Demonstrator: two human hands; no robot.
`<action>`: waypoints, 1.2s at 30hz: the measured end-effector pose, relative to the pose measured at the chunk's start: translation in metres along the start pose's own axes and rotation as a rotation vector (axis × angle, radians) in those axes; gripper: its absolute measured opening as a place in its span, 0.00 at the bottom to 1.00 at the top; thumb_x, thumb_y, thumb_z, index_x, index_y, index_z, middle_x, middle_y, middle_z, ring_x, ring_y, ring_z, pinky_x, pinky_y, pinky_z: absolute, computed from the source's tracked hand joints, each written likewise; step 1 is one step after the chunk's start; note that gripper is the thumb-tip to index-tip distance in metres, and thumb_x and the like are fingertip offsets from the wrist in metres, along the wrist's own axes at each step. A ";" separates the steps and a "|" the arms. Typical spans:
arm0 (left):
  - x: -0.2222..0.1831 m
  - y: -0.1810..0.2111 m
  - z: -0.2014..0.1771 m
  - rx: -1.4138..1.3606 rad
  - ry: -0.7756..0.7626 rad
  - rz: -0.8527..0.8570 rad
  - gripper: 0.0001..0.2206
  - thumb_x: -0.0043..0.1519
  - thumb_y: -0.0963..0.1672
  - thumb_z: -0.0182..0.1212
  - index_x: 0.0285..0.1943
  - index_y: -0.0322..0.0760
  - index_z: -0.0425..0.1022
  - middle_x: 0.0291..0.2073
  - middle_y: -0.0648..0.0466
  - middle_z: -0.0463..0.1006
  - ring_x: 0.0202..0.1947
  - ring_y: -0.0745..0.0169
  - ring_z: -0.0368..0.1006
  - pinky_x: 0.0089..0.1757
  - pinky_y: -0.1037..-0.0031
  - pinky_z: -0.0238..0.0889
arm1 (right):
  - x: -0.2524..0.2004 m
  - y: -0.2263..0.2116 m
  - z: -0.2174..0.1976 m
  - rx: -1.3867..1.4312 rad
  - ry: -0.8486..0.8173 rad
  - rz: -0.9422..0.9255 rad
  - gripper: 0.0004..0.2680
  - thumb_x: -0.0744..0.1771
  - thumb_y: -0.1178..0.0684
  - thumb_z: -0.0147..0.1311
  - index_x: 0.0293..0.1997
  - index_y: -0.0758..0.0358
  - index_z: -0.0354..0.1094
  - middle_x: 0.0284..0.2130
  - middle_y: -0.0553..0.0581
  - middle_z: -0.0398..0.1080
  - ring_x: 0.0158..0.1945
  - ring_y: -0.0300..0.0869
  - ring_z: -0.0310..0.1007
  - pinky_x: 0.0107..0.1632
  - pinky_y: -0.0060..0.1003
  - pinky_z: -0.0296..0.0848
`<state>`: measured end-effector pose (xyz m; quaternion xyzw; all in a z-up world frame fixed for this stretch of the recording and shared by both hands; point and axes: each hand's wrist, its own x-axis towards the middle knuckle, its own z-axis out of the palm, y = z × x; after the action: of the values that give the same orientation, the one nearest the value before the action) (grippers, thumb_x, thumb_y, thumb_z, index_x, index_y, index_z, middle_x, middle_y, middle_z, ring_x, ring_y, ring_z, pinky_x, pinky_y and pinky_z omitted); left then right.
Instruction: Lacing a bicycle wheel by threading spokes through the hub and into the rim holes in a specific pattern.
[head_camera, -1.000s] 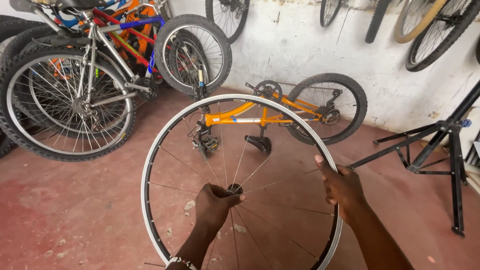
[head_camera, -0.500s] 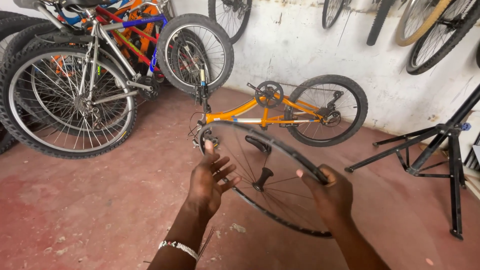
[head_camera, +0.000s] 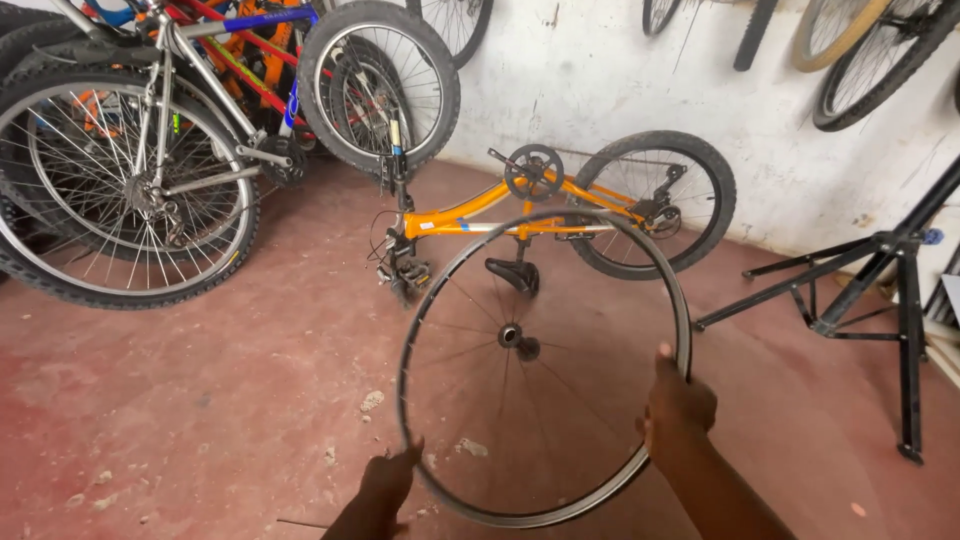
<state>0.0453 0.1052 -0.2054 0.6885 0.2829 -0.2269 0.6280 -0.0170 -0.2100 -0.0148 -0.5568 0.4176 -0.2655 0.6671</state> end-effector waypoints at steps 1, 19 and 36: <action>0.006 0.004 0.002 -0.003 0.006 -0.001 0.39 0.59 0.58 0.65 0.68 0.20 0.69 0.64 0.33 0.69 0.59 0.31 0.69 0.44 0.39 0.69 | 0.025 0.014 -0.001 -0.002 -0.006 0.002 0.16 0.70 0.37 0.57 0.35 0.61 0.64 0.20 0.52 0.54 0.20 0.40 0.48 0.24 0.40 0.53; 0.205 -0.049 0.031 -0.227 0.047 -0.039 0.12 0.62 0.36 0.67 0.54 0.36 0.81 0.41 0.53 0.85 0.40 0.59 0.78 0.39 0.63 0.75 | 0.278 0.346 0.038 0.003 -0.025 0.381 0.25 0.71 0.26 0.47 0.37 0.64 0.60 0.23 0.54 0.52 0.21 0.41 0.45 0.23 0.39 0.49; 0.256 -0.083 0.031 0.002 0.024 0.038 0.12 0.63 0.45 0.68 0.46 0.28 0.80 0.28 0.45 0.78 0.28 0.56 0.74 0.24 0.69 0.66 | 0.320 0.420 0.055 -0.572 0.112 0.217 0.24 0.71 0.35 0.54 0.40 0.78 0.72 0.28 0.69 0.71 0.27 0.54 0.70 0.30 0.48 0.68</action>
<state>0.1787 0.1058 -0.4407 0.6971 0.2771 -0.2072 0.6280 0.1466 -0.3437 -0.5021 -0.6586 0.5686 -0.0946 0.4838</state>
